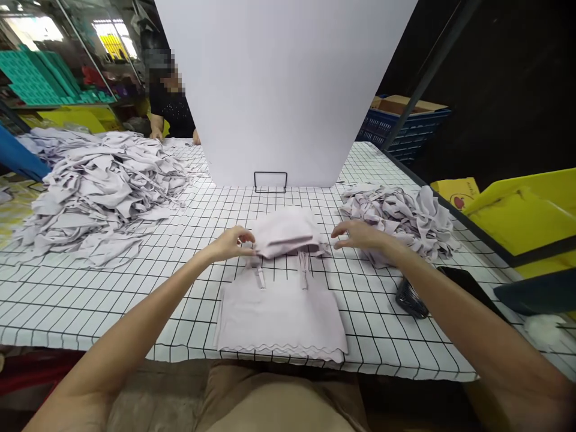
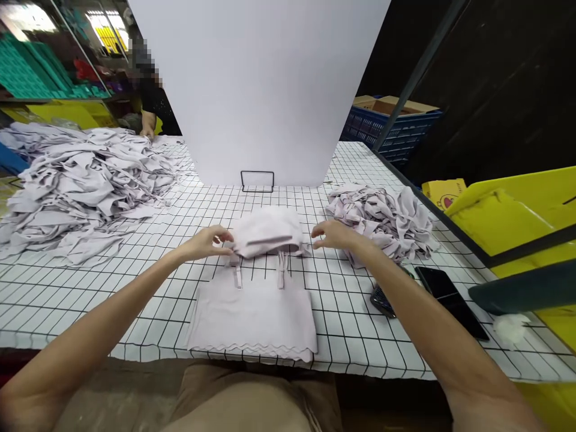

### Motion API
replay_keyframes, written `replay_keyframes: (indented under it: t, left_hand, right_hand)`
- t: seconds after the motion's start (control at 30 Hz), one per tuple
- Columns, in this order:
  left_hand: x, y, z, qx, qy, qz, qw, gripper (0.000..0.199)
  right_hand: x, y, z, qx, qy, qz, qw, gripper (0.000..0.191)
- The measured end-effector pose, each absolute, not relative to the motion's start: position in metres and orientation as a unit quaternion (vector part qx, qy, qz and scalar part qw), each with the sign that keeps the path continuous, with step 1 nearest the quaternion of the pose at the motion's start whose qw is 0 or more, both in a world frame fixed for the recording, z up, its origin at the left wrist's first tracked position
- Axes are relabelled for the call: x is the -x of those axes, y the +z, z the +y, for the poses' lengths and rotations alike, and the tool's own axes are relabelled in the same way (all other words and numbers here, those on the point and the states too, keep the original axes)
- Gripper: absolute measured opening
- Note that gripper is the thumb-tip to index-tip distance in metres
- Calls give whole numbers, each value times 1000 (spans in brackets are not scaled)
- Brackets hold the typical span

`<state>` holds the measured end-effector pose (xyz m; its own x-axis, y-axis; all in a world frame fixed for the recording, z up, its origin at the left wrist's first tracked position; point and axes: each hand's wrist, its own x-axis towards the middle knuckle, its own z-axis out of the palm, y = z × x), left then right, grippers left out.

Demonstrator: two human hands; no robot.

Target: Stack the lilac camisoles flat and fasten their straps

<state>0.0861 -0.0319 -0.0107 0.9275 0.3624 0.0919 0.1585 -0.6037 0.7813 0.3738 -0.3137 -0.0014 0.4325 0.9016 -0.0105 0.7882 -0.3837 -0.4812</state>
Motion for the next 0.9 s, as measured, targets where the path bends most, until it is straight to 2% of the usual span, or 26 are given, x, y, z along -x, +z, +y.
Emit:
replay_keyframes:
  t: [0.03,0.1,0.23,0.4,0.53,0.57,0.77,0.9]
  left_hand:
    - [-84,-19,-29,-888,88,155,424,28]
    - [-89,-32,-21,-878,102,198,424,34]
    - [-128,-49,-11,-879,143,232,391,35]
    - [-169,-69,-15,-899,135,225,349,33]
    - [-165,-77,-15,-908,141,204,337,13]
    - [-161,-76,-13,-909,146,198,337,12]
    - [-146,-60,-8,-908,141,161,361,30]
    - [-136,-41,-21,-904,117,118,393,25]
  right_hand:
    - [-375,-10,-316,829,152,-505,187,18]
    - [-376,-24,-310,842,132,-486,195,15]
    - [-374,-34,-262,847,100,-472,221,23]
    - [-359,-45,-210,821,130,-508,226,31]
    - [-358,-53,-209,802,154,-520,249,8]
    - [-361,-52,-212,799,159,-518,262,8]
    - [-371,-22,-226,770,192,-483,370,18]
    - [-361,19,-229,729,219,-491,424,33]
